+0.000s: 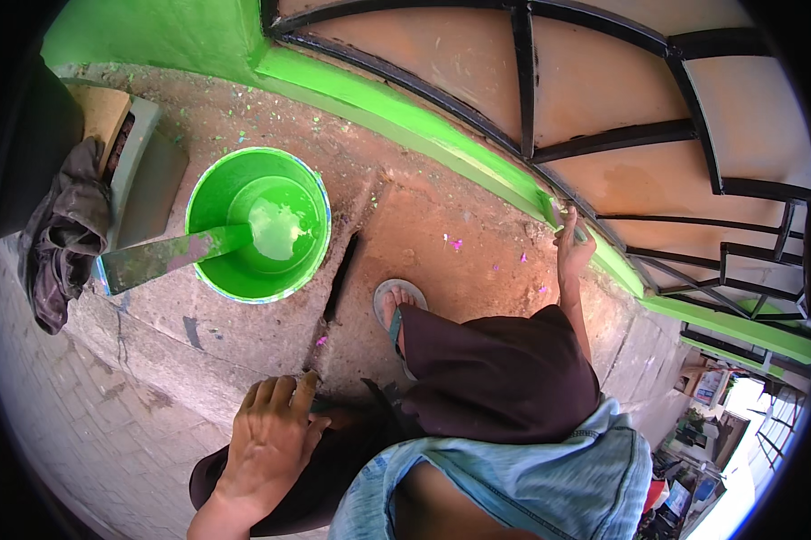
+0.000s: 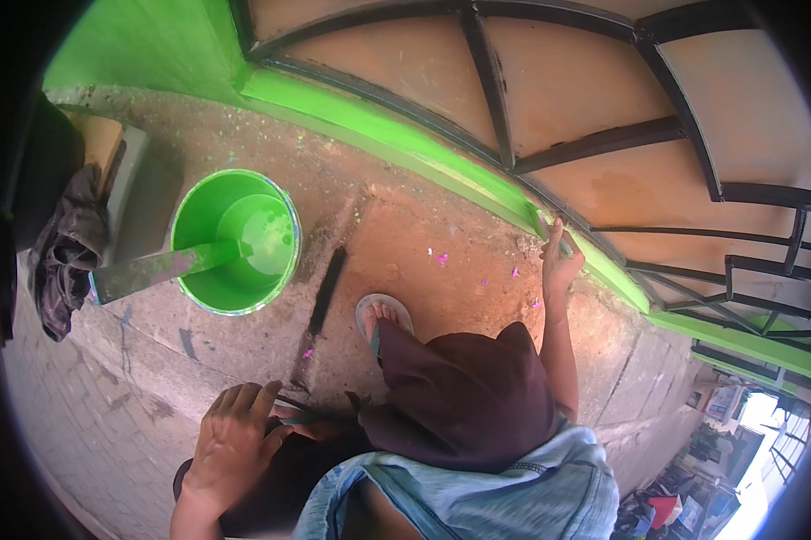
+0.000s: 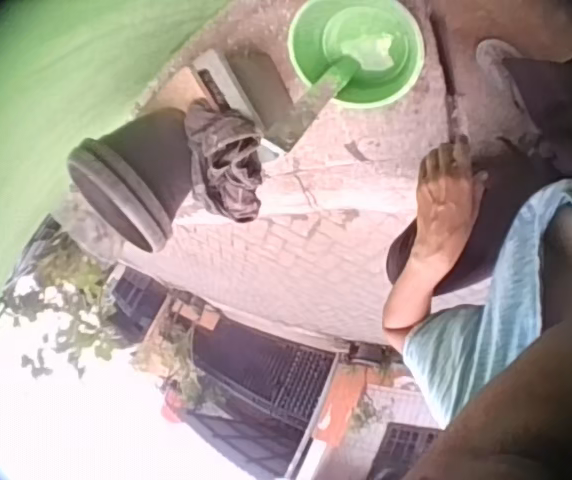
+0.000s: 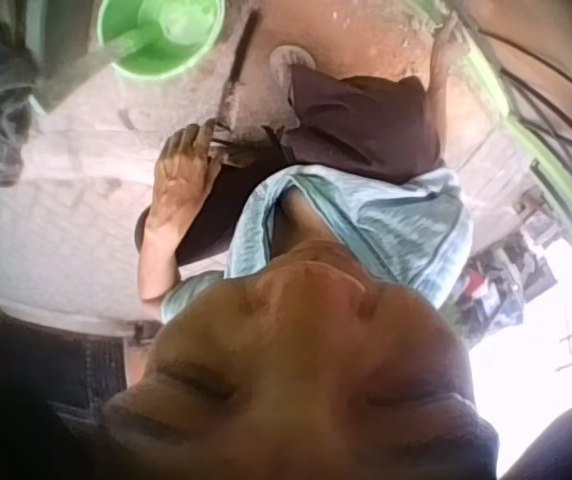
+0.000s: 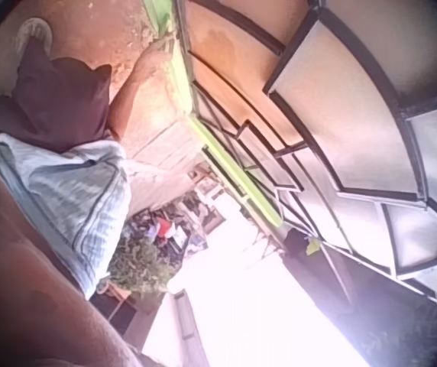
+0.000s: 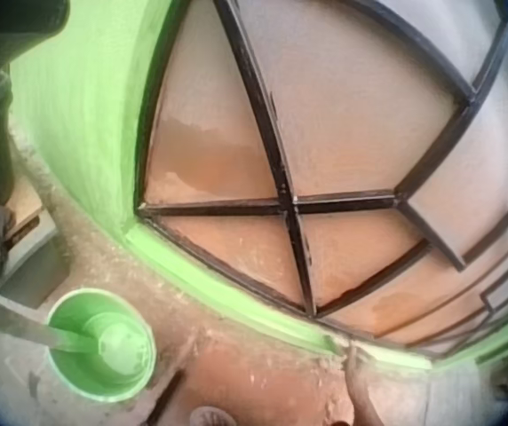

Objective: The person wipes the wall base with a cloth, then uses a paintbrush to apply bright green paint along the bottom edge of a wall and metal frame. The person repeatedly dips the brush into a green bucket and paints the base area.

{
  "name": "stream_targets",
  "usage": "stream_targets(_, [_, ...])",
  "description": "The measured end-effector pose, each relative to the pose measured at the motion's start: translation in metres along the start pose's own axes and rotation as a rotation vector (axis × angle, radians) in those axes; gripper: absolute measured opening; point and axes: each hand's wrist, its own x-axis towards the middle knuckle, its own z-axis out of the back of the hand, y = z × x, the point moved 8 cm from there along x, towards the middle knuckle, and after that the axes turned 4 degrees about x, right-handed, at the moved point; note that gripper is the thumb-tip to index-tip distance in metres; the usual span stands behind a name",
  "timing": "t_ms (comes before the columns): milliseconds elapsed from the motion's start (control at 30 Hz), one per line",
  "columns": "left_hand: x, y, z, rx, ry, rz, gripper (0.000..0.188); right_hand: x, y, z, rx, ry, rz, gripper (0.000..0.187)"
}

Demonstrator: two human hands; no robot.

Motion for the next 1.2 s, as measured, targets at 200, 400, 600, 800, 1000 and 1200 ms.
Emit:
stream_targets(200, [0.006, -0.021, 0.031, -0.262, -0.107, -0.132, 0.051, 0.009, -0.009, 0.000, -0.268, -0.057, 0.286, 0.034])
stream_targets(400, [-0.006, -0.029, 0.046, -0.987, -0.095, -0.289, 0.043, -0.018, 0.023, -0.032, 0.229, 0.061, -0.030, 0.039])
stream_targets(600, [-0.016, -0.041, 0.056, -1.368, 0.070, -0.501, 0.067, -0.003, -0.002, 0.001, -0.202, -0.003, 0.230, 0.033])
stream_targets(800, [-0.024, -0.058, 0.061, -1.556, -0.079, -0.796, 0.068, -0.020, 0.019, -0.032, 0.199, 0.140, 0.015, 0.042])
stream_targets(1000, [-0.031, -0.056, 0.048, -1.846, 0.020, -0.880, 0.071, -0.009, 0.010, -0.014, -0.046, 0.046, 0.159, 0.043])
stream_targets(1200, [-0.032, -0.059, 0.051, -1.880, -0.013, -0.943, 0.067, -0.016, 0.040, -0.063, 0.276, 0.257, 0.037, 0.046])
